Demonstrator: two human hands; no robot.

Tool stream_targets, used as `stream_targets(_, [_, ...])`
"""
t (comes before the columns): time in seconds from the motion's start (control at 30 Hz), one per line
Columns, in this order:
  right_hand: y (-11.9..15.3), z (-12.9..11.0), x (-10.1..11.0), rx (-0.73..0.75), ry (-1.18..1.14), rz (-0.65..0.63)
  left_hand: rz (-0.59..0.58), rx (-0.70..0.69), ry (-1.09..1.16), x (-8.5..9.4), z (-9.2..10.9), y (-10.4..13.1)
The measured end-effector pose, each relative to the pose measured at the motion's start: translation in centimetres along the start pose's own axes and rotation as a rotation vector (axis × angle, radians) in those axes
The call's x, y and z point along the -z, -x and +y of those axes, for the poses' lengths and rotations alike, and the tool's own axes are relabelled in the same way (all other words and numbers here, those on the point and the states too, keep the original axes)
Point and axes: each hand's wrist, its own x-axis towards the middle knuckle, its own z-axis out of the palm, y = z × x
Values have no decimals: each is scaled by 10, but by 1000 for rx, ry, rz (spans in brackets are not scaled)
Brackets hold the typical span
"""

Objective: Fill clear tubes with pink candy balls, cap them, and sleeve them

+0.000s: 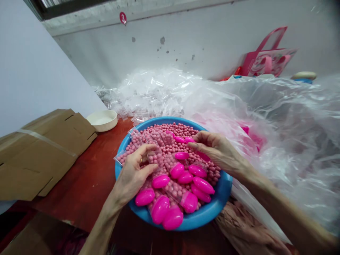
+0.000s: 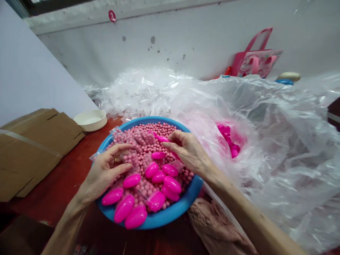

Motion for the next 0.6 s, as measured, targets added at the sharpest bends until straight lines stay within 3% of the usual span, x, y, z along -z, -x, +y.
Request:
stream_targets(0.13, [-5,-15,-6,-205,-608,-296,-63,-61,-103,-2,-1,2])
stream_targets(0.2, [-8,-19,-11,-266,-761,-349,-79,-63,-81,-2,0,1])
stream_targets(0.43, [-11,-32,-18,-212,-745,-254,-90,42,150,1,1,1])
stream_targets(0.6, [-18,-48,-20,-218,-858,-190,-77,41,148,2,0,4])
